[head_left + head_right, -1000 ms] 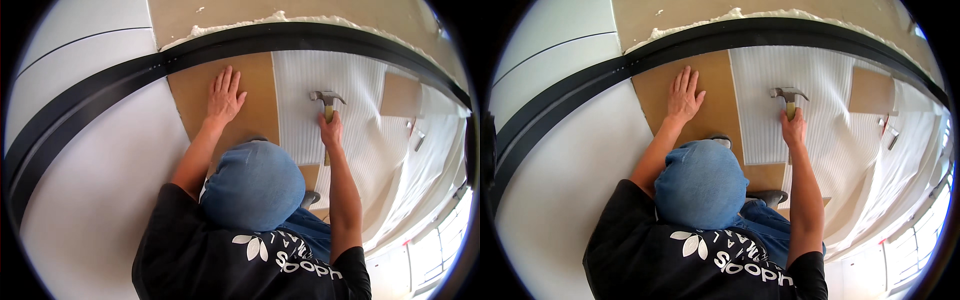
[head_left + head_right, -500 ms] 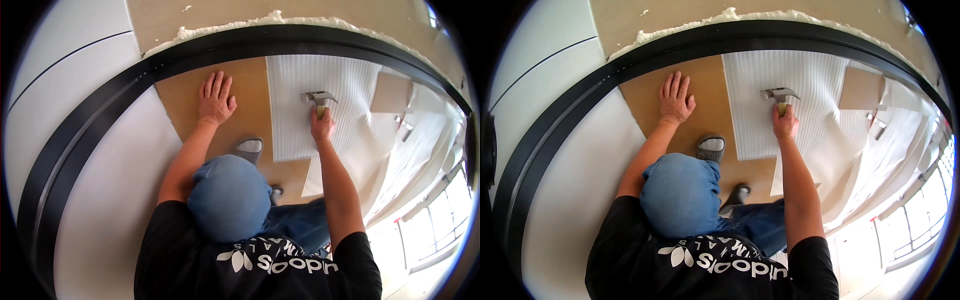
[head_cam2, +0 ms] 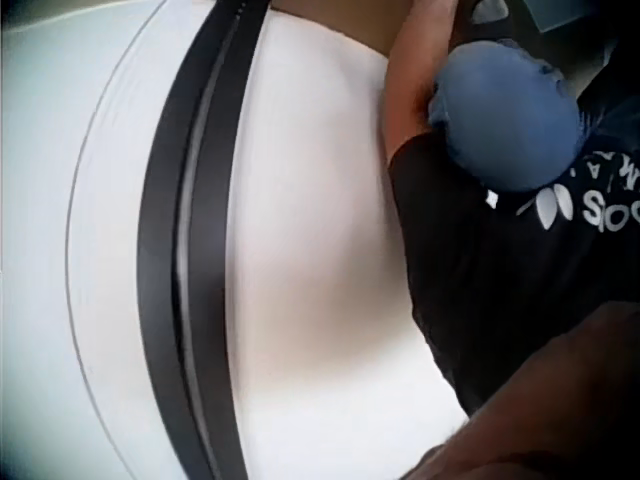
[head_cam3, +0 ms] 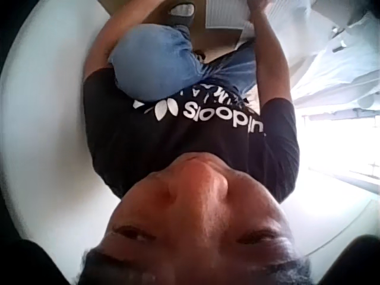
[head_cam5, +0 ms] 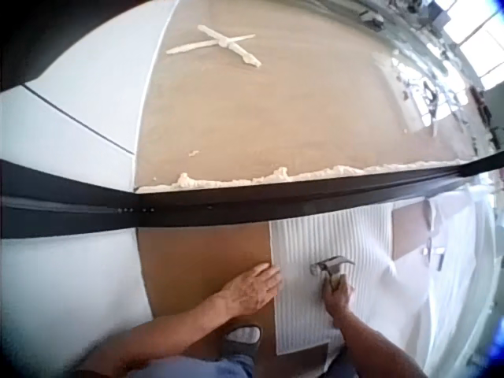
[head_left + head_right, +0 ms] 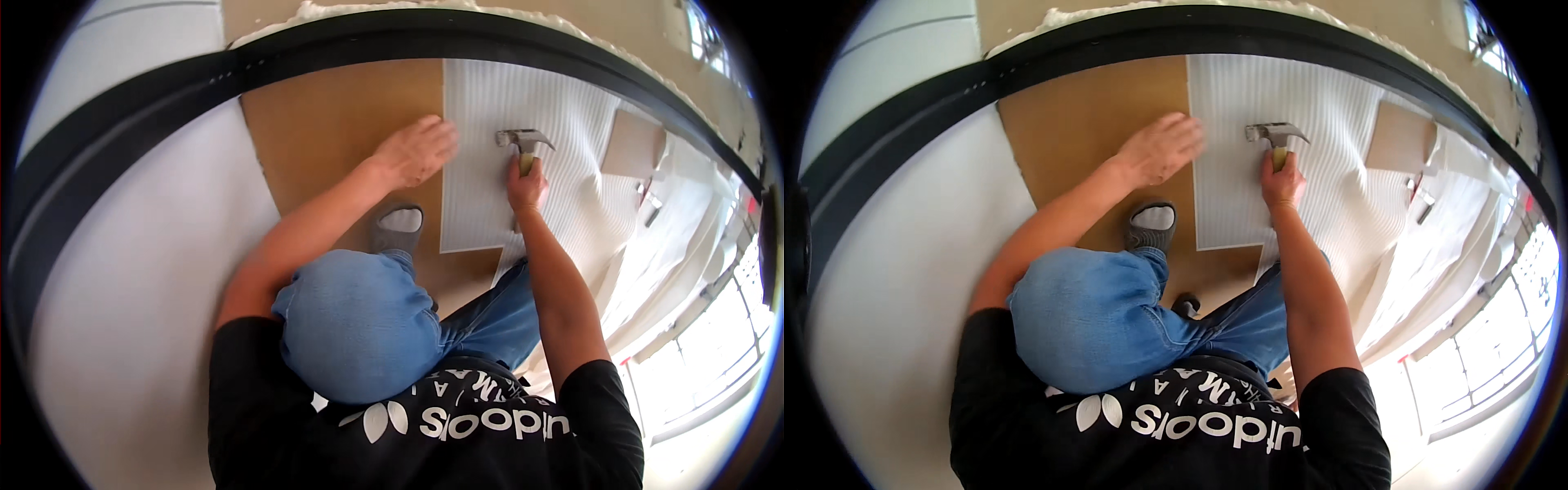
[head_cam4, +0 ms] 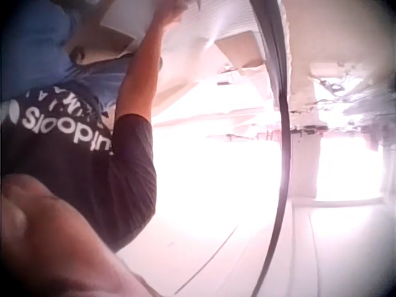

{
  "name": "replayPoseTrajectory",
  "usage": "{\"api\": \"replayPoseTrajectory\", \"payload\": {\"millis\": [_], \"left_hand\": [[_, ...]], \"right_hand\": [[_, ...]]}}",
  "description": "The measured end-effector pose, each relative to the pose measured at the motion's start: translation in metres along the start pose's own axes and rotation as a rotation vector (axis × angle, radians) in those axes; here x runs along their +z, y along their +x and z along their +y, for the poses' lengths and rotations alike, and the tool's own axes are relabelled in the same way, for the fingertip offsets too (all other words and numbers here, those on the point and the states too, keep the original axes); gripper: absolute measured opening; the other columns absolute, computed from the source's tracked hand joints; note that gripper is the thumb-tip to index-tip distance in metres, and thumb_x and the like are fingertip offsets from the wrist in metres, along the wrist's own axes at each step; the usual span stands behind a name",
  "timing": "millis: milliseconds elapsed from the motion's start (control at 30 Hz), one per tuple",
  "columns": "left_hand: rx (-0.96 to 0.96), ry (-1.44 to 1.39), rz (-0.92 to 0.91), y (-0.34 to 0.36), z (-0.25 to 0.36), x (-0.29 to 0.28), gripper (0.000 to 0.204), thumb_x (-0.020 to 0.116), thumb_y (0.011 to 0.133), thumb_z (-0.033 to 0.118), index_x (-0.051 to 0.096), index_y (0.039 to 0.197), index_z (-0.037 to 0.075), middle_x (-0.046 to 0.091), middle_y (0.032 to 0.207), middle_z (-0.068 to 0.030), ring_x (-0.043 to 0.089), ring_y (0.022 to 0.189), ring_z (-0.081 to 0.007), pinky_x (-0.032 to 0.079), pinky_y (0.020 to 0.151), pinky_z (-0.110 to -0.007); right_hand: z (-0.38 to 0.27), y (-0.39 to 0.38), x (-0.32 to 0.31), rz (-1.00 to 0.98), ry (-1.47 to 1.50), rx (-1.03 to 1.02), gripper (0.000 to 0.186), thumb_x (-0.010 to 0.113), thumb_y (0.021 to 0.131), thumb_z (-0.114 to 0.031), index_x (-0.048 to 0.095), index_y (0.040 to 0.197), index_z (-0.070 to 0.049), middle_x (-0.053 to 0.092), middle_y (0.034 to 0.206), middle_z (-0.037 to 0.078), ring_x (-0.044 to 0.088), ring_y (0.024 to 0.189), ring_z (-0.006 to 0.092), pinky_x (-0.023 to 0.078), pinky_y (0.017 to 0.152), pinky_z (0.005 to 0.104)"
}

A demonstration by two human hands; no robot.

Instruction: The person installs flooring planks by hand and using a hammer, tapping them into place against the wall and each other while kneeling on the floor.

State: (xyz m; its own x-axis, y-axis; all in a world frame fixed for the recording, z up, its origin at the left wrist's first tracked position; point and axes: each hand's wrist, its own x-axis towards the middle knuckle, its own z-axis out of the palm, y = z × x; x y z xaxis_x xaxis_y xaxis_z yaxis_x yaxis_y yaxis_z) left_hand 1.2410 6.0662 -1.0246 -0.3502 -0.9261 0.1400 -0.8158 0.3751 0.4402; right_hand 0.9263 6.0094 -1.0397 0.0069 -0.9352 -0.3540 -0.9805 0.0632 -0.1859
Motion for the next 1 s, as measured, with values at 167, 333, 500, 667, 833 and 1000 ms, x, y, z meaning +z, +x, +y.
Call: {"api": "replayPoseTrajectory", "payload": {"millis": [167, 333, 500, 667, 833, 1000], "left_hand": [[0.404, 0.108, -0.261, 0.016, -0.017, 0.002, 0.01, 0.06, 0.089, 0.023, 0.068, 0.088, 0.017, 0.061, 0.1, 0.001, 0.056, 0.108, -0.0178, 0.041, 0.105, -0.037], [0.385, 0.212, -0.212, 0.02, -0.009, 0.006, 0.011, 0.062, 0.087, 0.026, 0.063, 0.077, 0.021, 0.054, 0.089, 0.0048, 0.053, 0.098, -0.0148, 0.041, 0.093, -0.032], [0.345, 0.169, -0.315, 0.034, -0.003, 0.012, 0.011, 0.064, 0.086, 0.028, 0.064, 0.076, 0.022, 0.055, 0.088, 0.0064, 0.054, 0.098, -0.014, 0.042, 0.087, -0.031], [0.359, 0.268, -0.446, 0.043, 0.003, 0.019, 0.008, 0.064, 0.084, 0.028, 0.067, 0.077, 0.025, 0.059, 0.092, 0.0089, 0.054, 0.101, -0.0141, 0.043, 0.086, -0.031], [0.395, 0.266, -0.387, 0.043, 0.002, 0.025, 0.009, 0.064, 0.084, 0.027, 0.067, 0.076, 0.024, 0.06, 0.091, 0.0079, 0.055, 0.101, -0.0147, 0.044, 0.084, -0.031], [0.444, 0.269, -0.307, 0.039, 0.003, 0.02, 0.01, 0.063, 0.085, 0.026, 0.066, 0.076, 0.023, 0.059, 0.093, 0.0062, 0.054, 0.103, -0.0158, 0.045, 0.082, -0.031]], "right_hand": [[0.007, 0.0, 0.016, 0.063, 0.074, -0.061, 0.041, 0.065, 0.094, -0.051, 0.057, 0.097, -0.01, 0.07, 0.081, 0.025, 0.067, 0.077, 0.049, 0.052, 0.07, 0.0573], [0.007, -0.002, 0.013, 0.055, 0.081, -0.084, 0.041, 0.066, 0.094, -0.05, 0.057, 0.098, -0.01, 0.07, 0.082, 0.024, 0.067, 0.077, 0.0486, 0.052, 0.07, 0.0571], [0.007, -0.003, 0.011, 0.036, 0.096, -0.06, 0.041, 0.066, 0.094, -0.05, 0.058, 0.1, -0.01, 0.071, 0.084, 0.024, 0.067, 0.08, 0.048, 0.052, 0.071, 0.0559], [0.006, -0.006, 0.011, 0.021, 0.11, -0.036, 0.04, 0.067, 0.094, -0.048, 0.058, 0.1, -0.009, 0.07, 0.086, 0.024, 0.066, 0.082, 0.0482, 0.051, 0.072, 0.0556], [0.011, -0.007, 0.013, 0.053, 0.108, -0.067, 0.041, 0.065, 0.094, -0.05, 0.058, 0.101, -0.011, 0.071, 0.085, 0.023, 0.067, 0.081, 0.0476, 0.052, 0.071, 0.0546], [0.012, -0.007, 0.009, 0.036, 0.07, -0.065, 0.042, 0.064, 0.094, -0.052, 0.058, 0.102, -0.011, 0.071, 0.086, 0.023, 0.067, 0.081, 0.0477, 0.052, 0.073, 0.0553]]}}
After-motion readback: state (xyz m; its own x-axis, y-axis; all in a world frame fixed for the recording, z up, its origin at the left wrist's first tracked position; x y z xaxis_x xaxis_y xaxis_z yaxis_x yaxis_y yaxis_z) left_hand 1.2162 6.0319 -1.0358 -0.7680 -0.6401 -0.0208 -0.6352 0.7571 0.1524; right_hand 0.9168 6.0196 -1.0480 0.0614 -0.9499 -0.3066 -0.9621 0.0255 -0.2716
